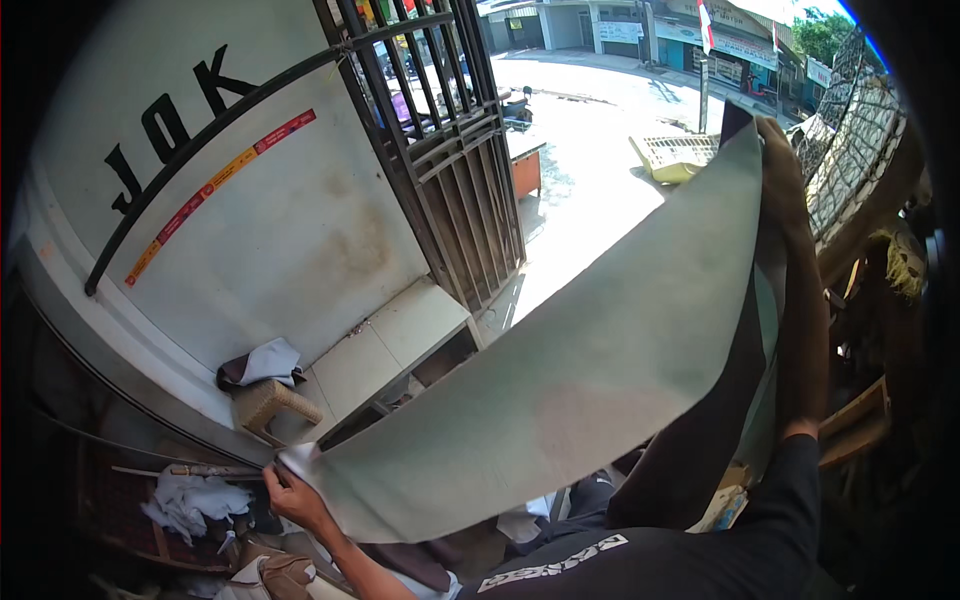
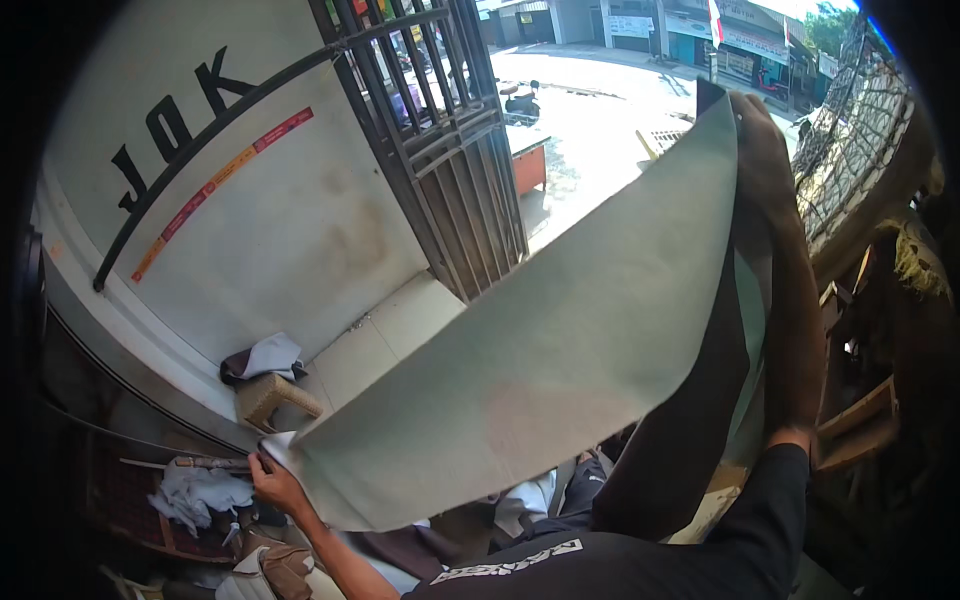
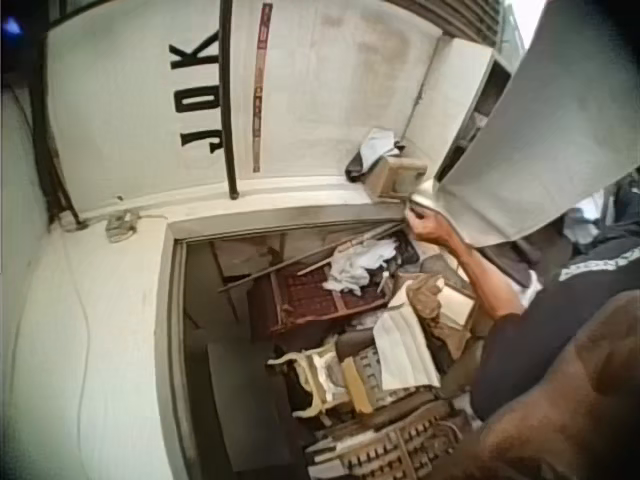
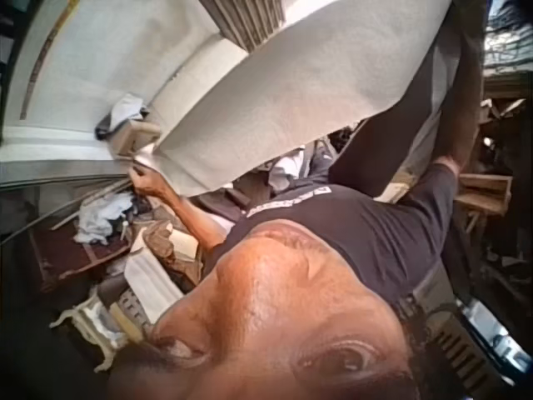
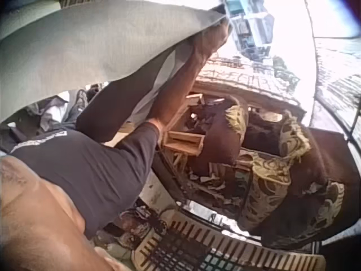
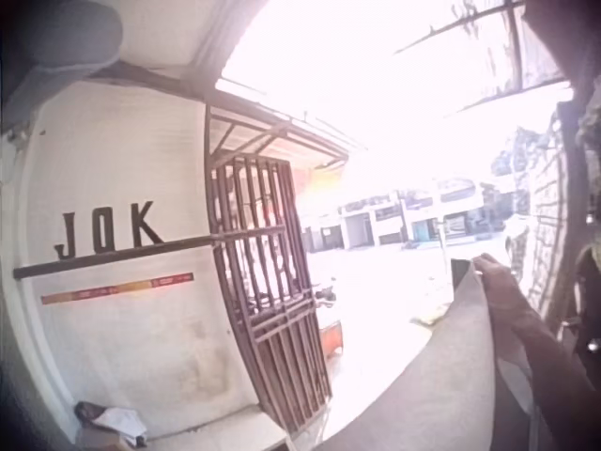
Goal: The person fits a fabric cover onto a foam cushion, uses a sewing machine to join fabric pieces, and trims the material using scissors.
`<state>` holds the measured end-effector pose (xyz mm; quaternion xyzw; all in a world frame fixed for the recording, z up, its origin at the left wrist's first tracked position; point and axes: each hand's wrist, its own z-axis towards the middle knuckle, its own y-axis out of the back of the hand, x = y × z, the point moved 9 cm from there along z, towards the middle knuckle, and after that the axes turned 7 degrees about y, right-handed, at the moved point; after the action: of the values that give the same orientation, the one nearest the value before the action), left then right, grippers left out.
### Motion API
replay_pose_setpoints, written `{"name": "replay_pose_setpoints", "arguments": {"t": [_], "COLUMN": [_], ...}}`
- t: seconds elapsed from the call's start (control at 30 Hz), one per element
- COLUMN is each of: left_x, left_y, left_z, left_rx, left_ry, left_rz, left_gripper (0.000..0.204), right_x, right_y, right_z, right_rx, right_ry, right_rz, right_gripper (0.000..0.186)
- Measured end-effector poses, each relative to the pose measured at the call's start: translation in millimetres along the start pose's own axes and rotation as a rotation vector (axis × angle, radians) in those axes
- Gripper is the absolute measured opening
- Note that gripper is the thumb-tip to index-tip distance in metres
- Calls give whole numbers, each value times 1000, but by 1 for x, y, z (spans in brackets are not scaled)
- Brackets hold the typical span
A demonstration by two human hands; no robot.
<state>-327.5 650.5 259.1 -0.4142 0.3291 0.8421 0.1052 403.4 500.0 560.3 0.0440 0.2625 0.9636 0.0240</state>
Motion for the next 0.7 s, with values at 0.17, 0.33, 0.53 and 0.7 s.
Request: {"name": "replay_pose_setpoints", "arguments": {"t": [0.17,0.33,0.53,0.7], "left_x": [-313,-488,-546,-465], "left_y": [-152,-235,-366,-560], "left_z": [-119,-186,-203,-199], "left_rx": [302,501,746,774], "left_ry": [-773,-1033,-937,-690], "left_rz": [-170,-482,-527,-309], "left_gripper": [20,25,23,20], "right_x": [61,70,-49,-219], "right_y": [-171,-292,-359,-374], "right_z": [-7,-45,28,62], "right_rx": [524,804,526,77], "right_ry": [117,-22,1,-213], "right_rz": [775,1074,872,629], "right_gripper": [43,78,36,25]}}
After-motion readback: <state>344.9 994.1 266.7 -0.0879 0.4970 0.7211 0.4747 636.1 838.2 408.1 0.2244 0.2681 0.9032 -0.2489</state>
